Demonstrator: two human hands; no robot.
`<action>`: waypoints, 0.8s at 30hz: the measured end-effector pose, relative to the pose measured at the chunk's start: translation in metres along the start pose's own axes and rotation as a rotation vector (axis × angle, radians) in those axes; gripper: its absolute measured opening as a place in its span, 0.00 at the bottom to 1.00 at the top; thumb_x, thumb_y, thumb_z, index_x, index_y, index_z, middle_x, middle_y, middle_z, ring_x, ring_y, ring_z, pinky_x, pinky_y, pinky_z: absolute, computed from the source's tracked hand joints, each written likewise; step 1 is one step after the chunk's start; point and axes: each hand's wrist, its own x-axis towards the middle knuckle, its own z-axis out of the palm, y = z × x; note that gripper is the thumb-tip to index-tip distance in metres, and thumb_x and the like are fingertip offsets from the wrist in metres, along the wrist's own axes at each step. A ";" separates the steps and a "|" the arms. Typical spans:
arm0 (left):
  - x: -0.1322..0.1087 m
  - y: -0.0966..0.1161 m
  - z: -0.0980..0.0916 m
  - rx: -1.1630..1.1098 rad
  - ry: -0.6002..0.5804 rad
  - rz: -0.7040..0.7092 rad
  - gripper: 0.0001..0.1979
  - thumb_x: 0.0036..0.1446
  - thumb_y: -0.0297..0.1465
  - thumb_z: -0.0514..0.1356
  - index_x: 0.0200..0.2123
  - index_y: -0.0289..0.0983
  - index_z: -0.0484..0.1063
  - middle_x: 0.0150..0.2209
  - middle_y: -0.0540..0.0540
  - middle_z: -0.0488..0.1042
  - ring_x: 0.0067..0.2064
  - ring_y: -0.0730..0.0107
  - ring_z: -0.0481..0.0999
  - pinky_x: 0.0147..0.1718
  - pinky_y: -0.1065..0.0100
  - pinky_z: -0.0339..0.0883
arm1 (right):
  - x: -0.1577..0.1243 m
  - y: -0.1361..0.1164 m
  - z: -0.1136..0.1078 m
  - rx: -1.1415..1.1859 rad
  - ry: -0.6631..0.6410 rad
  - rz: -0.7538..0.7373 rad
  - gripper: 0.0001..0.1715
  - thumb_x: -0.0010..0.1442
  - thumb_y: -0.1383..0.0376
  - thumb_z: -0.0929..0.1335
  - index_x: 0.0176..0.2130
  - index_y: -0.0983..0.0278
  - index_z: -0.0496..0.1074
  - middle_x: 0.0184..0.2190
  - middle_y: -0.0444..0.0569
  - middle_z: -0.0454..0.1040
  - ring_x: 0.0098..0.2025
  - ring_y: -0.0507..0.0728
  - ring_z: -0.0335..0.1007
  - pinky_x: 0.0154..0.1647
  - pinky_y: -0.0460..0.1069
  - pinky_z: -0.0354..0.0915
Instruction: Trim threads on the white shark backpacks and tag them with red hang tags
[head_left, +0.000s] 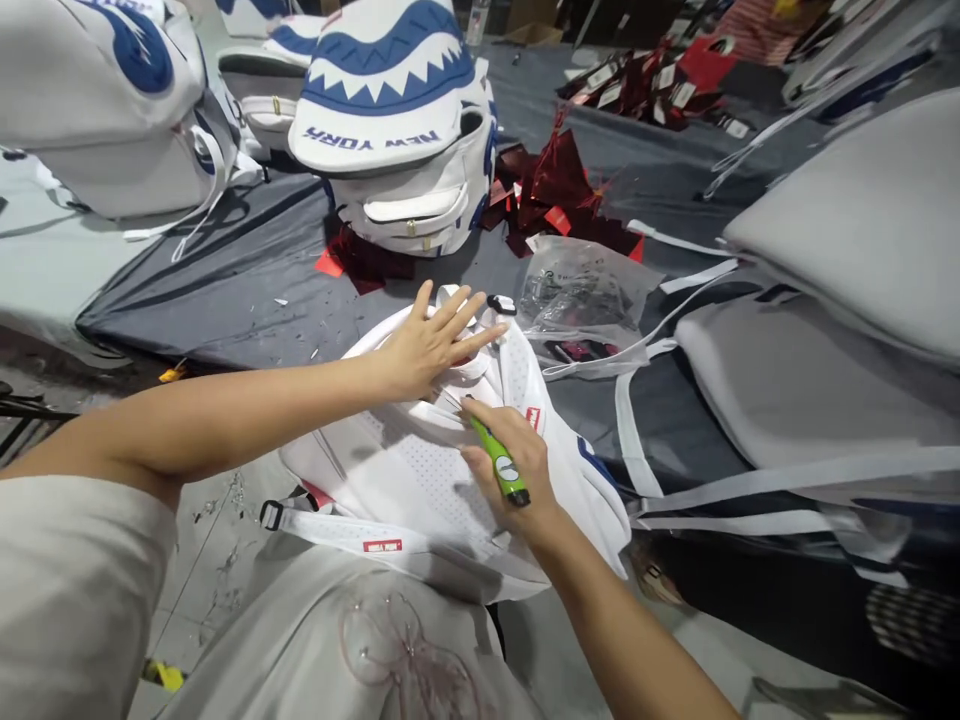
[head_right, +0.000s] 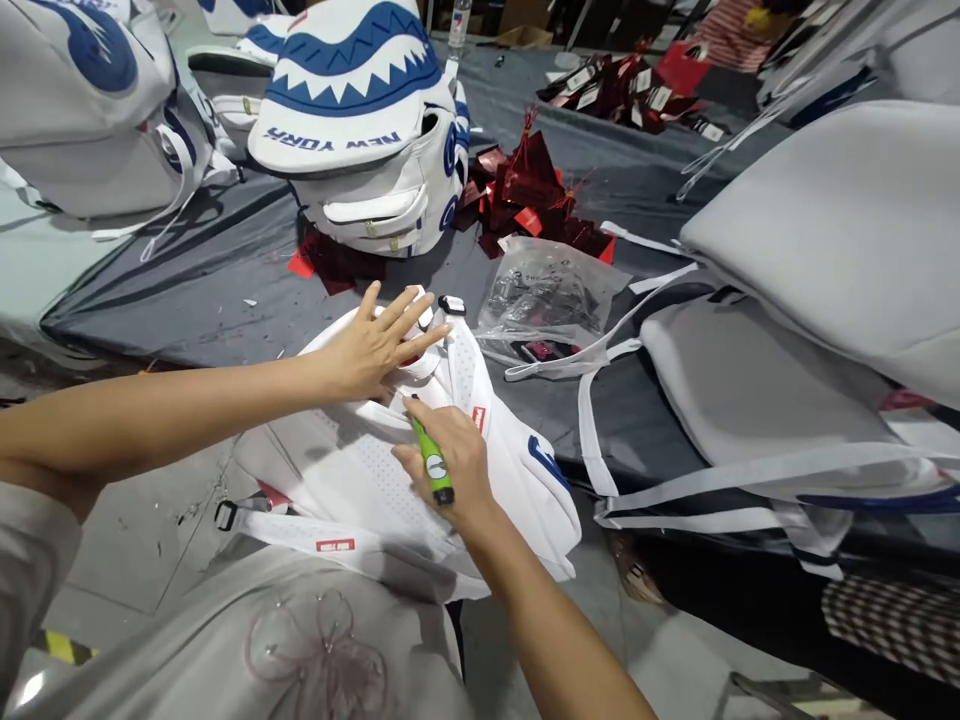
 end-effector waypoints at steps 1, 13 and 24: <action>0.001 0.002 0.000 -0.001 -0.026 -0.020 0.65 0.47 0.49 0.69 0.72 0.41 0.27 0.74 0.31 0.37 0.72 0.35 0.40 0.64 0.35 0.38 | 0.002 0.001 0.001 0.024 -0.010 0.088 0.24 0.67 0.54 0.63 0.57 0.61 0.66 0.40 0.52 0.80 0.41 0.61 0.76 0.43 0.56 0.70; 0.001 0.005 0.004 -0.201 0.056 -0.209 0.52 0.52 0.39 0.69 0.72 0.37 0.42 0.73 0.32 0.43 0.71 0.37 0.44 0.63 0.41 0.45 | 0.034 0.008 -0.033 0.110 -0.267 0.221 0.16 0.61 0.58 0.71 0.48 0.60 0.77 0.44 0.51 0.81 0.46 0.60 0.78 0.47 0.54 0.73; 0.007 -0.006 -0.005 -0.348 -0.045 -0.342 0.47 0.52 0.43 0.68 0.70 0.45 0.48 0.74 0.40 0.35 0.64 0.37 0.56 0.56 0.45 0.59 | 0.040 0.014 -0.025 -0.291 -0.313 0.038 0.13 0.59 0.66 0.69 0.45 0.60 0.79 0.40 0.50 0.80 0.40 0.60 0.76 0.42 0.56 0.68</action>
